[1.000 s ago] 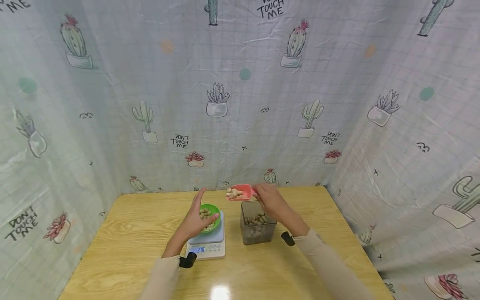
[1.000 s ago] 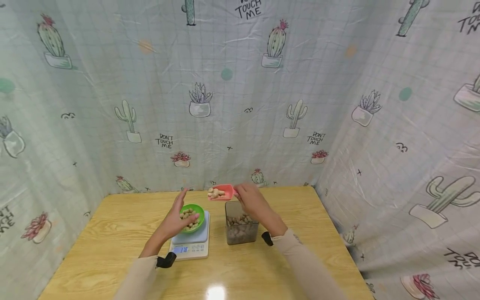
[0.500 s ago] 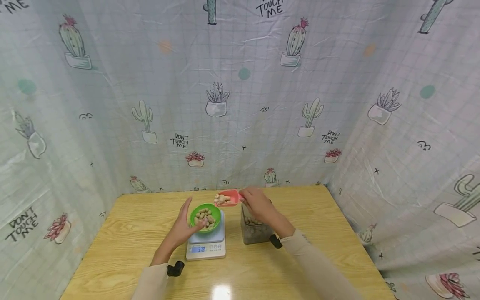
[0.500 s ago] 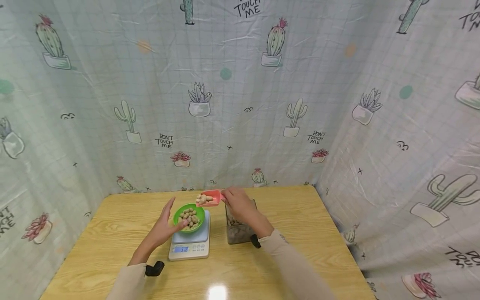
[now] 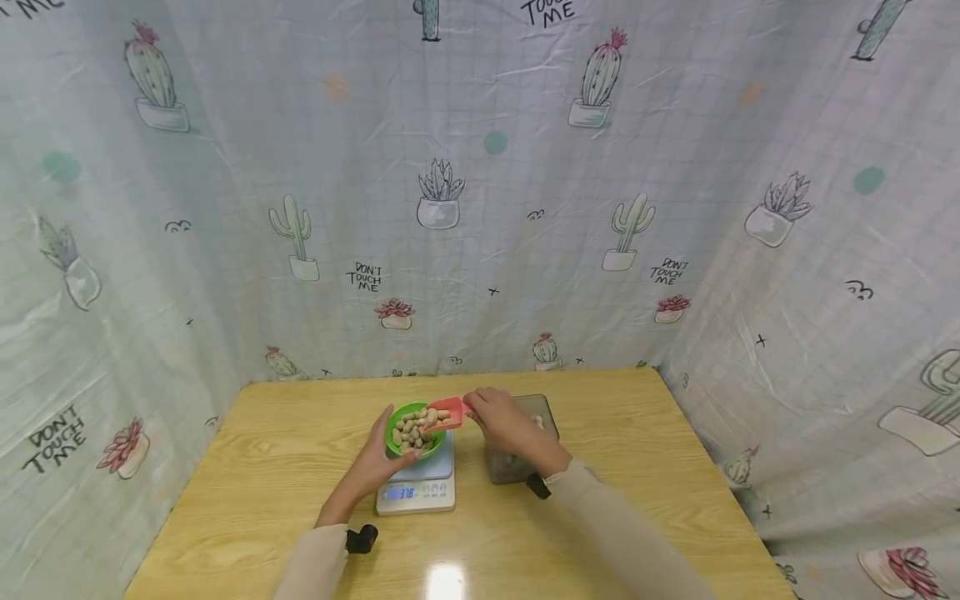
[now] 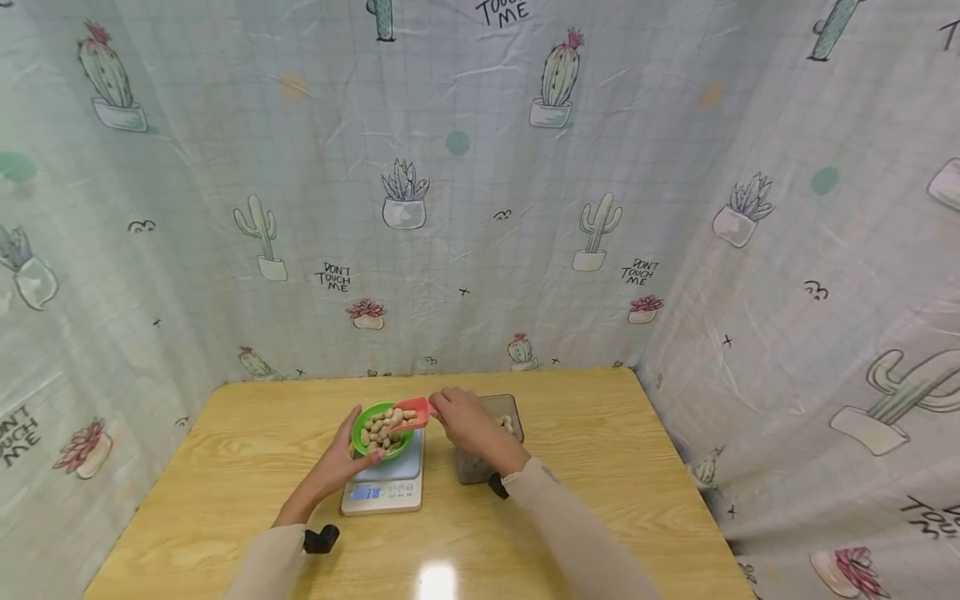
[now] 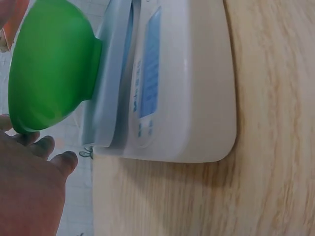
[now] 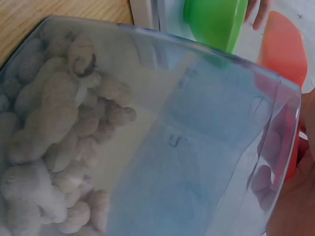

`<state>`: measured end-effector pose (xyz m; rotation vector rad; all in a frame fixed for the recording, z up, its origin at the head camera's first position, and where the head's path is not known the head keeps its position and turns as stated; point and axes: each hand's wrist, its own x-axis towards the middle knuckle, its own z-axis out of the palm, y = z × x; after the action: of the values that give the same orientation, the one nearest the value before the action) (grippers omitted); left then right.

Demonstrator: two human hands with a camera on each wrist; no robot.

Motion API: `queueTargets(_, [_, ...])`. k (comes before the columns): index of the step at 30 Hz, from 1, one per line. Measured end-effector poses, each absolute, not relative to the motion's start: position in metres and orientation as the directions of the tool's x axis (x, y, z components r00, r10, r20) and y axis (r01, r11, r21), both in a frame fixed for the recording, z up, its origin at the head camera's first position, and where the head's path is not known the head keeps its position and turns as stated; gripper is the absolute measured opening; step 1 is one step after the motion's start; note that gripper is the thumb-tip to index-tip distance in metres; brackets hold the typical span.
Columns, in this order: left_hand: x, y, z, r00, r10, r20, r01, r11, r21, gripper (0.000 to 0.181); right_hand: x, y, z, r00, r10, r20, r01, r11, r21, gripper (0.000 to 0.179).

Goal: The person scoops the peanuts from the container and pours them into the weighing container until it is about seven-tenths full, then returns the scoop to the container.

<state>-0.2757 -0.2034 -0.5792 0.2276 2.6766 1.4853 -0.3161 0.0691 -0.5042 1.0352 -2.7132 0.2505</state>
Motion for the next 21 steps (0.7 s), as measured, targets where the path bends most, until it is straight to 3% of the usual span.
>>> queueTargets(21, [-0.284,-0.202,-0.583,-0.987,0.155,-0.041,0.050,0.541,0.840,0.108,-0.324,0.043,-0.466,-0.706,-0.707,0.036,-0.683,0.694,0.229,0.021])
